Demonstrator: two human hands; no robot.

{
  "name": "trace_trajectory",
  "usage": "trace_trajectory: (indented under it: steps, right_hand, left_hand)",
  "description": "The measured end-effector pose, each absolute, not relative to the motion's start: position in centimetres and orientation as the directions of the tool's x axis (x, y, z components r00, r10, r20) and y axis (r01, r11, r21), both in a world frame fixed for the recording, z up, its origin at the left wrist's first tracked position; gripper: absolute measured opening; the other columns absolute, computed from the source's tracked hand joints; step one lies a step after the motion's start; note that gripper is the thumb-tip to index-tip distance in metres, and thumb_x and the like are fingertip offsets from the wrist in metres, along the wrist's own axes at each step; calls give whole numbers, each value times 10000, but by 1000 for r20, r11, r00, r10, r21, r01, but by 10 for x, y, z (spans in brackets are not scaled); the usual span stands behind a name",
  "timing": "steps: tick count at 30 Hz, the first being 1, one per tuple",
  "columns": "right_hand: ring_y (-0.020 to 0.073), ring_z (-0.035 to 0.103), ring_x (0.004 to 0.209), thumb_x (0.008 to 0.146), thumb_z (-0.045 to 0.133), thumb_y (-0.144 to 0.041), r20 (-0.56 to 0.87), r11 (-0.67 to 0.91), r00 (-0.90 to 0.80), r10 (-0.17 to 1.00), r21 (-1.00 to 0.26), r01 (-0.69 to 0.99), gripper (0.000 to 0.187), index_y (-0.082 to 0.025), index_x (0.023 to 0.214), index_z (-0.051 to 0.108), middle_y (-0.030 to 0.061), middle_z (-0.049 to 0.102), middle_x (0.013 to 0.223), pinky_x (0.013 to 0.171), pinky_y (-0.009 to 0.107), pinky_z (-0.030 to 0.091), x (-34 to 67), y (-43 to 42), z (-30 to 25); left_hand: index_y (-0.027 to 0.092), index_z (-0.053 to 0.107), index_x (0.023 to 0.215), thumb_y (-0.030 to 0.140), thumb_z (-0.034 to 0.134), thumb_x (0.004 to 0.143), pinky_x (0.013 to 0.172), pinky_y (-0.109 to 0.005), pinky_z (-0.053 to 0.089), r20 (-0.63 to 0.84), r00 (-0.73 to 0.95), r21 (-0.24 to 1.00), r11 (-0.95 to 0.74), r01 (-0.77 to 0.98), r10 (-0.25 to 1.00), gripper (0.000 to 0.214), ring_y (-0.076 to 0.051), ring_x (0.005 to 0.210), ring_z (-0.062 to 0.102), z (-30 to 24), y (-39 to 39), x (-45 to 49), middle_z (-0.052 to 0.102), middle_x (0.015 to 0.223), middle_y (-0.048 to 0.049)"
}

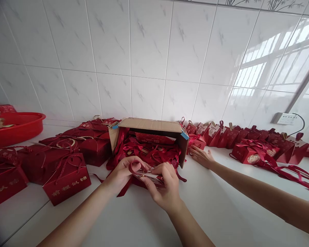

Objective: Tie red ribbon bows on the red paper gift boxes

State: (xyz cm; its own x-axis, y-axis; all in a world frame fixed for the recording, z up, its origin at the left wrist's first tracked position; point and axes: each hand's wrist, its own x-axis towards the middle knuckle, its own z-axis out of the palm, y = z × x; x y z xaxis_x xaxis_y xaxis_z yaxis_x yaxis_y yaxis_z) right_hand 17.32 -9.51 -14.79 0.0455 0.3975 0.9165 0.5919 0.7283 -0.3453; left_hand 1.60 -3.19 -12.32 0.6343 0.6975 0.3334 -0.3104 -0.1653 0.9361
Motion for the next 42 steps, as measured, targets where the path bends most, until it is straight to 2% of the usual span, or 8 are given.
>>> trace_trajectory:
  steps: [10,21,25,29,34,39,42]
  right_hand:
    - [167,560,633,753,715,-223,917,736,67,393,-358,574,182,-207,802,541,23,601,712,562,295,450,173,-94,-150]
    - [164,554,635,761,692,-201,934,761,58,353,-323,563,169,-210,803,528,19,589,707,557,295,460,173,-93,-152]
    - [164,565,649,764,682,-181,927,769,95,363,-355,532,173,-207,801,515,20,584,712,561,293,467,176,-92,-151]
    - [165,567,654,763,680,-184,919,764,106,379,-375,524,176,-205,794,508,23,584,718,566,298,468,177,-92,-150]
    - [171,555,649,769,679,-229,920,761,54,388,-353,544,171,-204,808,514,33,590,722,565,307,463,176,-93,-151]
    - [169,561,646,759,685,-225,916,772,42,398,-359,525,183,-210,797,506,25,583,727,572,306,464,176,-94,-150]
    - [171,566,653,755,688,-215,916,779,36,399,-360,513,188,-210,795,505,25,587,730,578,307,465,176,-95,-149]
  left_hand:
    - [149,677,759,333,615,822,762,-284,452,381,619,916,-186,-356,687,204,-191,827,621,-127,-32,17,694,829,-70]
    - [149,636,713,339,627,809,717,-265,441,343,630,923,-126,-363,697,213,-162,756,586,-124,-34,17,667,813,-57]
    - [149,644,697,320,627,812,723,-291,467,354,624,903,-80,-423,697,207,-168,715,606,-124,-32,17,668,756,-49]
    - [153,682,720,312,657,795,700,-279,480,365,558,892,-108,-439,745,178,-165,695,622,-124,-31,18,686,728,-45]
    - [136,732,766,353,724,728,617,-251,482,262,492,934,-91,-344,830,221,-160,649,622,-122,-32,18,693,685,-52]
    - [127,747,849,408,685,753,546,-262,488,188,615,978,-88,-189,766,303,-187,611,643,-121,-32,12,707,696,-81]
    - [122,743,840,406,667,769,556,-265,497,191,639,980,-105,-170,746,303,-196,620,658,-124,-31,10,713,702,-91]
